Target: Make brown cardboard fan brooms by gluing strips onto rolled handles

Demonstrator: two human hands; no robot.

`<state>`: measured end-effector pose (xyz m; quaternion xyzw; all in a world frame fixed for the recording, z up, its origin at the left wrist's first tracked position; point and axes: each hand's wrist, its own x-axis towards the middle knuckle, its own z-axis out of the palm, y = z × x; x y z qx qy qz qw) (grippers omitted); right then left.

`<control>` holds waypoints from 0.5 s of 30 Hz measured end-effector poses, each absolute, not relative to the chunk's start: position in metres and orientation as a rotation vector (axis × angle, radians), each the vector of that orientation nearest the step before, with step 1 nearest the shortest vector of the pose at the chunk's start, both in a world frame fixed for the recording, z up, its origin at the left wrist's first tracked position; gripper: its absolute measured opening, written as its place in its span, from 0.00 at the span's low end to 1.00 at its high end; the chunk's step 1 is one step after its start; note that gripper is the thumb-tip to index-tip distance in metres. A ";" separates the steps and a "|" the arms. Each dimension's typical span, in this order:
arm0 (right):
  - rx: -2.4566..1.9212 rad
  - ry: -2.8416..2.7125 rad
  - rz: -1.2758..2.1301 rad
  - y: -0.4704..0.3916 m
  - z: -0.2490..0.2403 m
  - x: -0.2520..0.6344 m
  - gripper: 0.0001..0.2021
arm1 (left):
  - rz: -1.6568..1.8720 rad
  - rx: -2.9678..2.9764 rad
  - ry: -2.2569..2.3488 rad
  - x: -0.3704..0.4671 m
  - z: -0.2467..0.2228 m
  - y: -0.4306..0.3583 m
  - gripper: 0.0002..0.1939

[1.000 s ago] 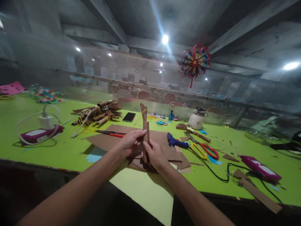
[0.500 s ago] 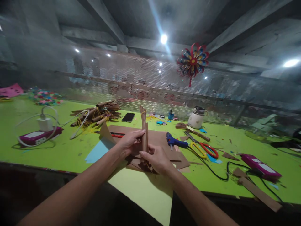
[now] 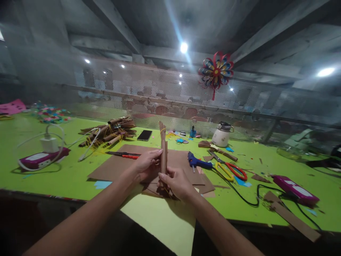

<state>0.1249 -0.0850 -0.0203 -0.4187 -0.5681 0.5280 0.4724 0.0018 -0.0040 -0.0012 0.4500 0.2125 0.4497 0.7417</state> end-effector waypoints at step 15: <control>-1.058 -1.377 1.265 -0.083 -0.019 0.131 0.18 | 0.926 1.082 0.516 -0.001 0.001 -0.007 0.09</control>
